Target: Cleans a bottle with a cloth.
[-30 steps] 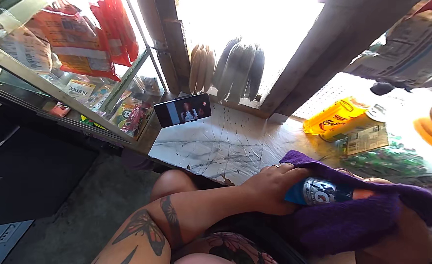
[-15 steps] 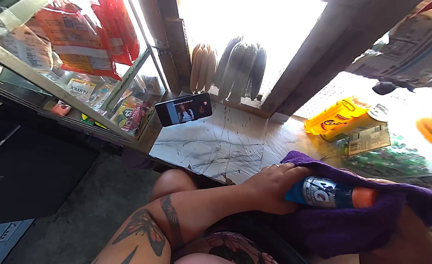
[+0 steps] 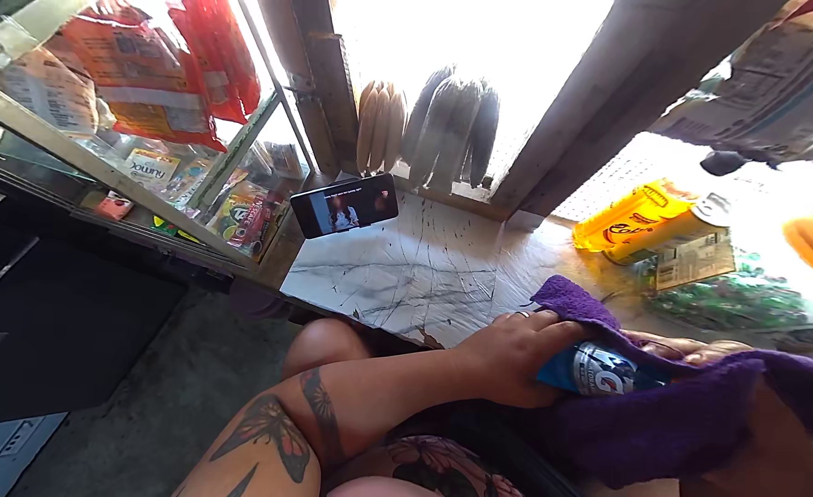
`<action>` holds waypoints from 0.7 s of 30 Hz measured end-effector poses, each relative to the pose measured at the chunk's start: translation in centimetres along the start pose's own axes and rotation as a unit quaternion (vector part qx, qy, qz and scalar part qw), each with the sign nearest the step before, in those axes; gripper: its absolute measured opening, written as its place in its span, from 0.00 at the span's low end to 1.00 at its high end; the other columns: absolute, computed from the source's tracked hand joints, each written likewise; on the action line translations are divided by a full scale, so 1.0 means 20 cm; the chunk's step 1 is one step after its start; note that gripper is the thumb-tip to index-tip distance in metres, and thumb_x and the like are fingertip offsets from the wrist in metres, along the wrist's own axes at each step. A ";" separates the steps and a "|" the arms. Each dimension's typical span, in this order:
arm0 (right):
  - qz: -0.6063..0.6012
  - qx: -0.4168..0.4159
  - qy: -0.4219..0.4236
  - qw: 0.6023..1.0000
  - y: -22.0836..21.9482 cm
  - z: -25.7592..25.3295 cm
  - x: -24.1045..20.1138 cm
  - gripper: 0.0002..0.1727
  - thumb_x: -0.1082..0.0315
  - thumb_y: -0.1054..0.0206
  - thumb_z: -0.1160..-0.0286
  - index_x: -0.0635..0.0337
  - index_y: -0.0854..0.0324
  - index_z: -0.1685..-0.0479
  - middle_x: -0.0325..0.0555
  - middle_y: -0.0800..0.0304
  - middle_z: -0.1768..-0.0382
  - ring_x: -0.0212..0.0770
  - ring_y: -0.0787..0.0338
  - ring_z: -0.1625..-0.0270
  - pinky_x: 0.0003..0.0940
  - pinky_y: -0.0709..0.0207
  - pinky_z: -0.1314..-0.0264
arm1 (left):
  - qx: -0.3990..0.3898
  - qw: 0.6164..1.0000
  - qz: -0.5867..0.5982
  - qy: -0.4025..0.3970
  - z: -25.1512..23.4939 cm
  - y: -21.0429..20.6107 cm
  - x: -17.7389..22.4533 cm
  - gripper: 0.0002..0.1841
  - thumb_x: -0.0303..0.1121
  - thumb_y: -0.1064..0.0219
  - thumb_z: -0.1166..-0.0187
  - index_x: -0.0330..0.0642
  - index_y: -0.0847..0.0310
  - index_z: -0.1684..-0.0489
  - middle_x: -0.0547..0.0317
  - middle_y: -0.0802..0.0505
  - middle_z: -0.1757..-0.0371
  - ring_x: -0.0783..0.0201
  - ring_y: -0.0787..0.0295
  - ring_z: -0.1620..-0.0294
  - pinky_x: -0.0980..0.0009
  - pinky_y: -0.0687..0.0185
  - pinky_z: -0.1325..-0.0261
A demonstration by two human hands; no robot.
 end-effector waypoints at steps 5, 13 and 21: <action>-0.048 0.074 -0.022 0.996 0.01 0.03 0.04 0.13 0.53 0.35 0.18 0.42 0.08 0.47 0.30 0.04 0.47 0.27 0.08 0.42 0.24 0.17 0.33 | 0.010 1.000 0.023 0.009 0.00 0.01 -0.01 0.37 0.28 0.21 0.42 0.34 0.26 0.25 0.37 0.13 0.38 0.41 0.17 0.34 0.43 0.23 0.33; -0.022 -0.079 0.031 0.996 0.01 -0.02 0.07 0.26 0.52 0.25 0.28 0.45 0.17 0.30 0.36 0.11 0.33 0.38 0.16 0.26 0.37 0.26 0.19 | 0.011 0.999 0.033 0.014 0.00 0.02 -0.02 0.39 0.28 0.19 0.45 0.31 0.27 0.25 0.35 0.14 0.38 0.41 0.16 0.34 0.44 0.22 0.34; 0.158 -0.053 0.079 0.983 -0.04 0.00 -0.03 0.19 0.60 0.25 0.31 0.34 0.17 0.41 0.24 0.08 0.44 0.34 0.11 0.34 0.39 0.20 0.22 | 0.003 1.000 -0.018 -0.005 0.02 0.00 0.02 0.34 0.30 0.19 0.43 0.36 0.21 0.31 0.38 0.13 0.42 0.41 0.15 0.38 0.43 0.21 0.39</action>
Point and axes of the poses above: each hand's wrist, its own z-axis away from the middle knuckle, its own y-axis out of the back of the hand, x = y × z, the point moved 3 cm from there along -z, towards the middle knuckle
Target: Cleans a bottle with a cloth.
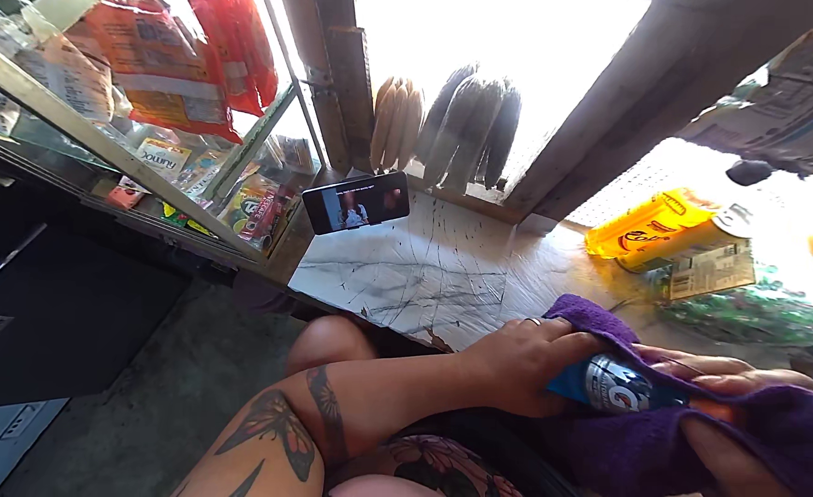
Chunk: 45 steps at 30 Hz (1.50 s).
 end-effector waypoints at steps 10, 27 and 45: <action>-0.040 0.050 -0.055 0.996 0.02 0.01 -0.05 0.08 0.58 0.38 0.15 0.42 0.15 0.47 0.35 0.03 0.51 0.40 0.06 0.39 0.40 0.19 0.25 | -0.004 0.999 -0.028 -0.019 0.00 -0.03 0.00 0.31 0.31 0.21 0.41 0.37 0.20 0.33 0.39 0.13 0.44 0.41 0.16 0.38 0.44 0.22 0.40; -0.287 0.039 -0.157 0.944 0.07 0.03 0.05 0.13 0.58 0.34 0.21 0.49 0.10 0.45 0.40 0.04 0.48 0.38 0.08 0.37 0.36 0.21 0.24 | -0.003 1.000 -0.008 -0.028 -0.01 -0.01 0.00 0.32 0.29 0.20 0.43 0.35 0.20 0.33 0.39 0.10 0.46 0.42 0.13 0.42 0.45 0.22 0.38; -0.237 0.014 -0.100 0.966 0.06 0.04 0.16 0.25 0.52 0.23 0.31 0.42 0.15 0.33 0.31 0.10 0.37 0.30 0.14 0.32 0.29 0.22 0.26 | 0.005 0.997 0.079 0.003 -0.03 0.02 -0.07 0.40 0.27 0.19 0.45 0.29 0.28 0.25 0.34 0.13 0.39 0.42 0.16 0.34 0.46 0.22 0.31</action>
Point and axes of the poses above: each hand's wrist, its own z-axis away from the middle knuckle, its own y-axis out of the back of the hand, x = y × z, the point moved 3 cm from there along -z, towards the middle knuckle
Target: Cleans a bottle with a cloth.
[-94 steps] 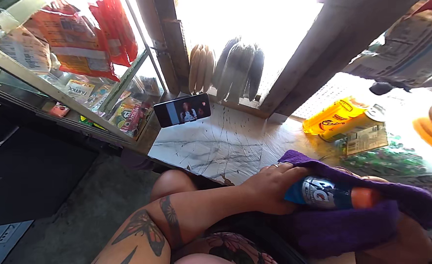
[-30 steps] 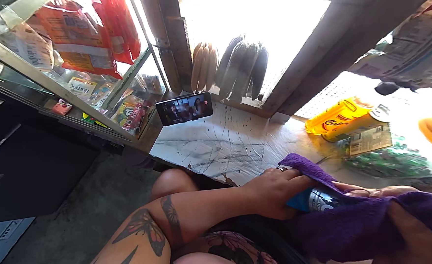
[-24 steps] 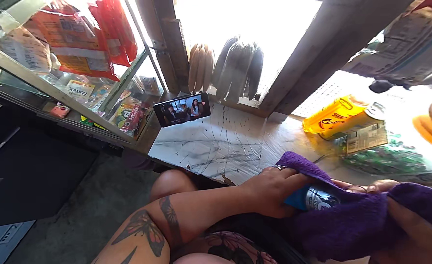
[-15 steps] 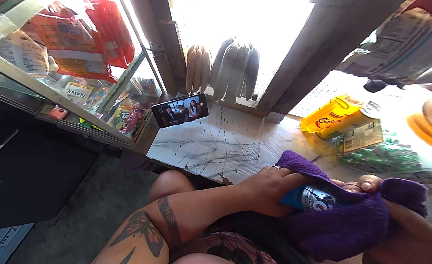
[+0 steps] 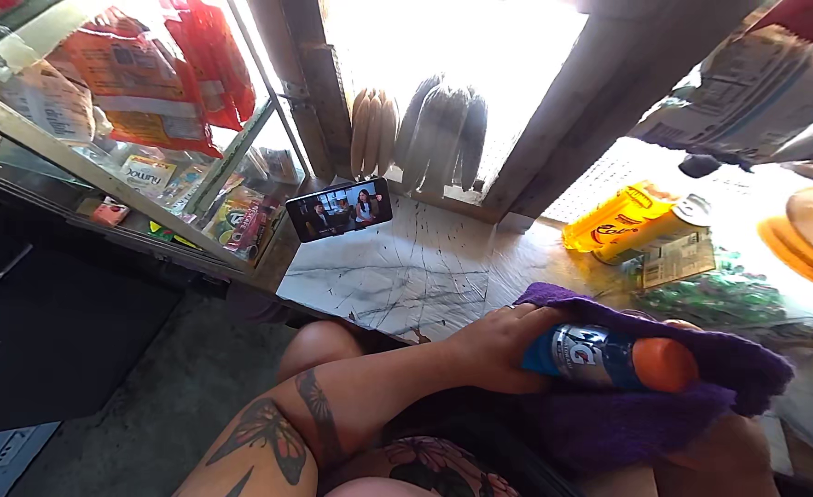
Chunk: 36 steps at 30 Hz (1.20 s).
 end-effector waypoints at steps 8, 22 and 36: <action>0.094 0.003 0.087 0.992 -0.09 -0.02 -0.02 0.28 0.56 0.18 0.36 0.43 0.16 0.33 0.27 0.09 0.37 0.30 0.15 0.30 0.30 0.23 0.23 | -0.015 0.999 -0.037 0.004 0.00 -0.01 0.02 0.37 0.29 0.20 0.43 0.29 0.26 0.27 0.34 0.12 0.42 0.41 0.15 0.38 0.46 0.21 0.33; 0.135 0.064 0.106 0.983 -0.12 0.00 0.05 0.25 0.46 0.25 0.31 0.43 0.16 0.36 0.30 0.09 0.38 0.31 0.13 0.32 0.29 0.22 0.25 | -0.007 0.999 -0.036 0.012 0.01 0.00 0.03 0.38 0.29 0.19 0.45 0.29 0.27 0.27 0.34 0.13 0.38 0.40 0.17 0.33 0.43 0.24 0.30; 0.319 0.136 0.051 0.937 -0.21 0.04 0.21 0.40 0.55 0.13 0.47 0.64 0.25 0.34 0.24 0.10 0.43 0.14 0.16 0.36 0.18 0.22 0.29 | -0.085 0.985 -0.090 0.119 0.04 0.36 0.13 0.25 0.34 0.33 0.28 0.35 0.21 0.30 0.45 0.10 0.39 0.52 0.15 0.35 0.48 0.23 0.34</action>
Point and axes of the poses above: each hand's wrist, its own z-axis away from the middle knuckle, its own y-axis out of the back of the hand, x = y × z, the point moved 3 cm from there along -z, towards the middle knuckle
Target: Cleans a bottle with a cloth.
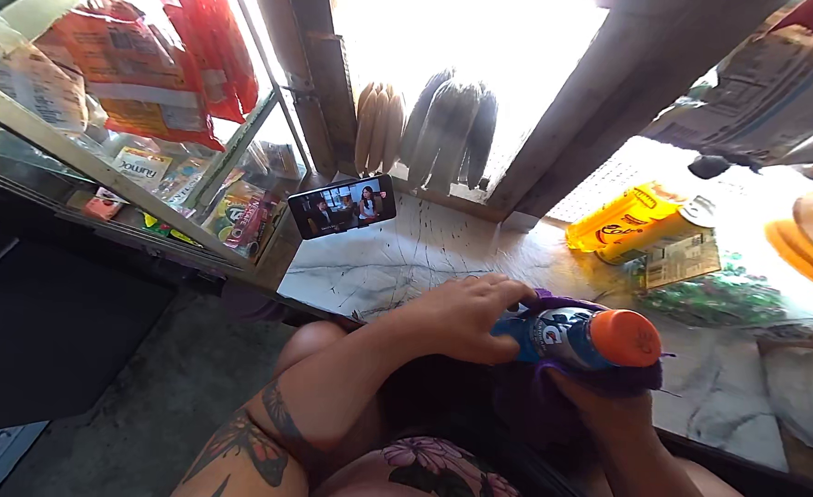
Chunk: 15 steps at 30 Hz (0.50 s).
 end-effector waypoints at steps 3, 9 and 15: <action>0.015 -0.002 -0.020 1.000 -0.02 0.01 0.02 0.36 0.53 0.12 0.49 0.62 0.20 0.41 0.23 0.08 0.48 0.12 0.15 0.41 0.17 0.20 0.32 | 0.162 0.985 0.031 -0.042 0.00 0.01 0.03 0.16 0.36 0.34 0.22 0.36 0.16 0.43 0.51 0.09 0.52 0.59 0.12 0.48 0.56 0.15 0.46; 0.004 -0.028 -0.025 0.999 -0.07 -0.02 0.02 0.33 0.53 0.13 0.48 0.61 0.19 0.45 0.19 0.08 0.53 0.07 0.16 0.44 0.12 0.22 0.34 | 0.212 0.944 0.160 -0.195 0.00 -0.12 0.13 0.29 0.46 0.47 0.13 0.27 0.25 0.26 0.38 0.14 0.33 0.51 0.17 0.30 0.49 0.24 0.30; -0.180 -0.105 -0.075 0.975 -0.06 -0.03 0.15 0.19 0.64 0.23 0.32 0.59 0.17 0.44 0.27 0.07 0.50 0.16 0.13 0.42 0.21 0.21 0.30 | 0.250 0.939 0.133 -0.194 -0.01 -0.15 0.15 0.33 0.41 0.23 0.28 0.26 0.25 0.28 0.39 0.10 0.38 0.50 0.14 0.35 0.49 0.21 0.32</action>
Point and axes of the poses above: each hand's wrist, its own z-axis away from the middle knuckle, its own y-axis out of the back of the hand, x = y × z, the point moved 3 cm from there along -z, towards the middle knuckle
